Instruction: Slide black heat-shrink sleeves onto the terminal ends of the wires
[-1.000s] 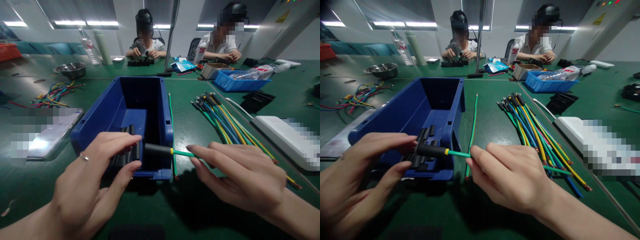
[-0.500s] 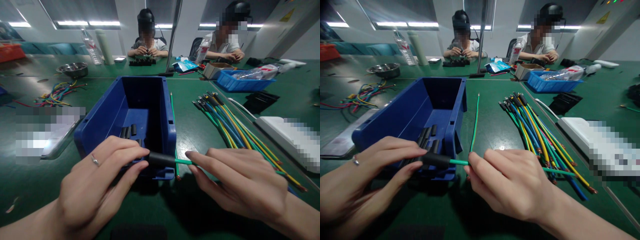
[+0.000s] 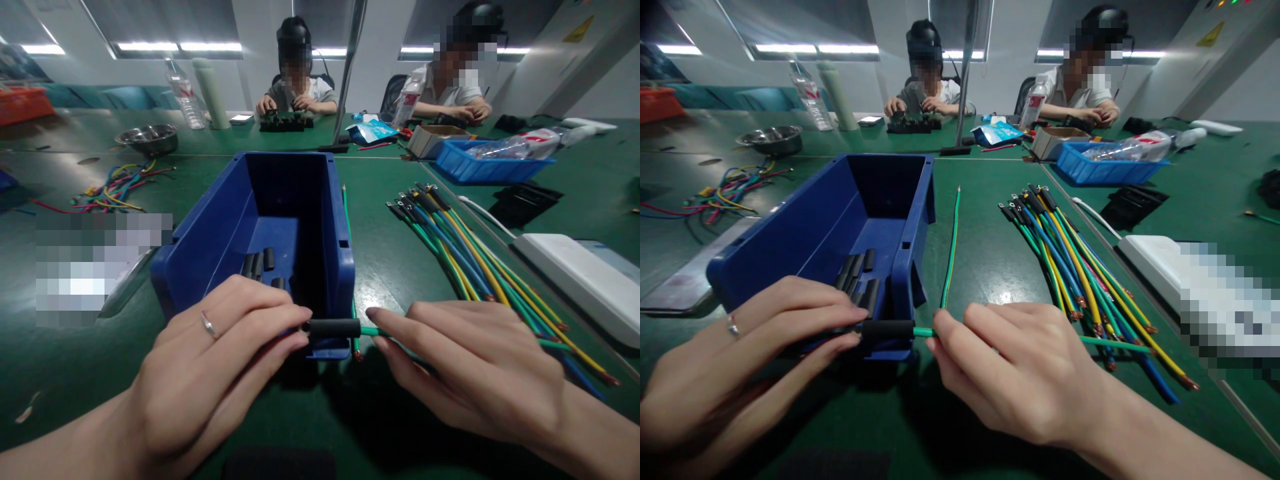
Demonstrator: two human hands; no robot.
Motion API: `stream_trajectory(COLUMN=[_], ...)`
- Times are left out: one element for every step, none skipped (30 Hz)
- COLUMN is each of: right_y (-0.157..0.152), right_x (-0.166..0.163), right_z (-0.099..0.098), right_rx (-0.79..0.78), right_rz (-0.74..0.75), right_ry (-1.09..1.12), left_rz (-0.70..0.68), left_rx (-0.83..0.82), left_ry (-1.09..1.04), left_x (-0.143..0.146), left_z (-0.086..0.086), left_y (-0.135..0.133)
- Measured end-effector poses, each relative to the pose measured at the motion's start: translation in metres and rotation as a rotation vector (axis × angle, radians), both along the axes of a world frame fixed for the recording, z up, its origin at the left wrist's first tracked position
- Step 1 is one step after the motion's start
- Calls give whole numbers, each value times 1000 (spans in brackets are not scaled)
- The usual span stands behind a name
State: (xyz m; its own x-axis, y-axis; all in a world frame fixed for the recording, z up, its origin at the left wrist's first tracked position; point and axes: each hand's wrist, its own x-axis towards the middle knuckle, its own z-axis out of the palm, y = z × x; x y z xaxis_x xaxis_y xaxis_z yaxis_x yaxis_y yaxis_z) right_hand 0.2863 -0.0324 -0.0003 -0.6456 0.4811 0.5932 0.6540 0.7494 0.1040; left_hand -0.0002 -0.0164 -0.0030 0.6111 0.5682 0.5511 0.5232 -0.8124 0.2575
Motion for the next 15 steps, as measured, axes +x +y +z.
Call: stream_trajectory(right_y=[0, 0, 0, 0, 0, 0, 0, 0, 0, 1, 1, 1, 1, 2, 2], right_x=[0, 0, 0, 0, 0, 0, -1, -1, -1, -1, -1, 0, 0, 1, 1], right_z=[0, 0, 0, 0, 0, 0, 1, 1, 1, 1, 0, -1, -2, -3, -4], right_rx=[-1, -5, -3, -2, -3, -8, -10, -10, -8, -6, -1, -1, -7, -10, -13], right_rz=[4, 7, 10, 10, 12, 15, 18, 22, 27, 33, 38, 45, 54, 59, 58], right_ry=[-2, -5, -5, -4, -3, -3, -3, -4, -6, -8, -9, -11, -15, -16, -17], left_rz=[-8, -13, -16, -19, -21, -22, -21, -19, -21, -25, -25, -29, -34, -40, -42], left_rx=[-6, -9, -12, -12, -12, -11, -14, -18, -22, -20, -20, -15, -8, -1, 9], left_ry=[3, 1, -1, -1, -1, 3, 7, 11, 16, 16, 12, 5, -4, -11, -21], left_x=[0, 0, 0, 0, 0, 0, 0, 1, 1, 2, 2, 3, 3, 4, 4], left_z=[0, 0, 0, 0, 0, 0, 0, 1, 1, 2, 2, 2, 3, 3, 3], left_y=[1, 1, 2, 2, 3, 3, 3, 3, 3, 3, 3, 3, 3, 3, 3])
